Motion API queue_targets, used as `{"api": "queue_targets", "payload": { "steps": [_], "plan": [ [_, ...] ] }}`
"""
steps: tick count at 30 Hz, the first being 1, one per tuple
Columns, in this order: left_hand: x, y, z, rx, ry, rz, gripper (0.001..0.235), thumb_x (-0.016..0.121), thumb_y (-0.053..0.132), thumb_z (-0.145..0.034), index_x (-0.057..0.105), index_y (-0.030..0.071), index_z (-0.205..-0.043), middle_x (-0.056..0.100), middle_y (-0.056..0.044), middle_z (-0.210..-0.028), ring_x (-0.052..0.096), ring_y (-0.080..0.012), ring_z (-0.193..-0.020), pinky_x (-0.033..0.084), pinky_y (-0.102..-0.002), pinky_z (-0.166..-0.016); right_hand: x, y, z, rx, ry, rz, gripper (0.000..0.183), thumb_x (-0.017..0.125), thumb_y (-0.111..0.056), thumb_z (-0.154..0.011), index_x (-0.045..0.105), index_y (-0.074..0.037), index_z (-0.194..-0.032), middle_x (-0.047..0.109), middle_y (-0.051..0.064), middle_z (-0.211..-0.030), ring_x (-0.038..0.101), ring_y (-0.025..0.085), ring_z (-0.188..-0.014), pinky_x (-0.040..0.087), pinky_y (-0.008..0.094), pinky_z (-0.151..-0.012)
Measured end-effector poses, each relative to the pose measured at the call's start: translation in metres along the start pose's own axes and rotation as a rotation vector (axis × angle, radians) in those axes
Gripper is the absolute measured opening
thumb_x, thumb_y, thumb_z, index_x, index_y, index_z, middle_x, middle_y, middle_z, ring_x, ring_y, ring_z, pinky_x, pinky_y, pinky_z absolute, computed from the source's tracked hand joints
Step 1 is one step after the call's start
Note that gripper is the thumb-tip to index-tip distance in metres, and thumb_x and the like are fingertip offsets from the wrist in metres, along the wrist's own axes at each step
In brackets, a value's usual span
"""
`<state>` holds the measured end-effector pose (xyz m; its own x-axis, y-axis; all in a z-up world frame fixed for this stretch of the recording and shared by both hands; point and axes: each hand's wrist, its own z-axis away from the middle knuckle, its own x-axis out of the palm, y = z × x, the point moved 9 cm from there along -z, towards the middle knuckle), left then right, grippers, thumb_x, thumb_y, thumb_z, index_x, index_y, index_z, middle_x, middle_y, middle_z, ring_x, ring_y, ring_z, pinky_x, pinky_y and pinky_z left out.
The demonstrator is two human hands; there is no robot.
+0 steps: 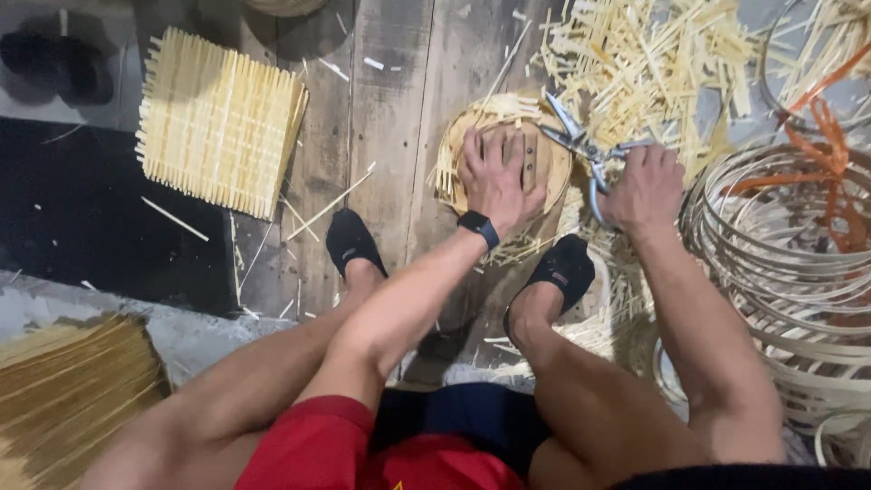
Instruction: Weaving bamboo strips into a square lattice and then assembling it into a circular bamboo frame to create a basket base.
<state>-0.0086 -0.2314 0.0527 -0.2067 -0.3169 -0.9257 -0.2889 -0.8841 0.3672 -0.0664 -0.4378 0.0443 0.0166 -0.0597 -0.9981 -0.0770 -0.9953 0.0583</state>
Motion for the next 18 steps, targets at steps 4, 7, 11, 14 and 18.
{"api": "queue_targets", "payload": {
  "steps": [4,7,11,14,18],
  "plan": [
    [-0.013,0.004,-0.01,0.163,-0.031,0.005,0.083,0.079,0.043,-0.074,0.056,0.008,-0.145,0.044,-0.021,-0.149,0.021,-0.0532,-0.147,0.028,-0.069,-0.114,0.063,0.025,0.018,0.087,-0.253,-0.066,0.05,0.076,-0.046,-0.083,0.068,-0.001,-0.105,0.06,0.015,-0.1,0.059,0.028,-0.092,0.05,0.042,-0.077],
    [-0.017,0.01,-0.01,0.183,-0.058,0.024,0.085,0.082,0.044,-0.068,0.054,0.009,-0.14,0.042,-0.021,-0.147,0.021,-0.0533,-0.145,0.027,-0.07,-0.112,0.094,0.037,0.031,0.2,-0.408,-0.189,0.031,0.066,-0.031,-0.099,0.069,-0.001,-0.107,0.06,0.015,-0.098,0.059,0.027,-0.095,0.048,0.045,-0.078],
    [-0.026,-0.004,-0.003,-0.054,0.057,0.19,0.09,0.087,0.039,-0.06,0.051,0.007,-0.135,0.031,-0.03,-0.15,0.03,-0.0499,-0.139,0.031,-0.066,-0.108,0.052,0.025,0.018,0.187,-0.417,-0.172,0.045,0.067,-0.046,-0.094,0.069,-0.002,-0.104,0.059,0.016,-0.094,0.056,0.027,-0.086,0.047,0.045,-0.076],
    [-0.02,-0.009,-0.002,-0.063,-0.013,0.195,0.092,0.088,0.038,-0.061,0.047,0.002,-0.135,0.033,-0.029,-0.147,0.037,-0.047,-0.133,0.035,-0.062,-0.107,0.025,0.011,0.001,0.069,-0.224,-0.003,0.066,0.07,-0.064,-0.081,0.068,0.0,-0.099,0.057,0.014,-0.09,0.054,0.026,-0.08,0.047,0.04,-0.069],
    [-0.021,-0.001,-0.009,0.119,-0.048,0.168,0.088,0.089,0.031,-0.059,0.046,0.005,-0.131,0.038,-0.027,-0.144,0.039,-0.0458,-0.134,0.037,-0.06,-0.105,0.054,0.022,0.004,0.151,-0.384,-0.016,0.048,0.065,-0.051,-0.097,0.067,-0.005,-0.108,0.057,0.011,-0.097,0.055,0.024,-0.086,0.046,0.039,-0.072]
  ]
}}
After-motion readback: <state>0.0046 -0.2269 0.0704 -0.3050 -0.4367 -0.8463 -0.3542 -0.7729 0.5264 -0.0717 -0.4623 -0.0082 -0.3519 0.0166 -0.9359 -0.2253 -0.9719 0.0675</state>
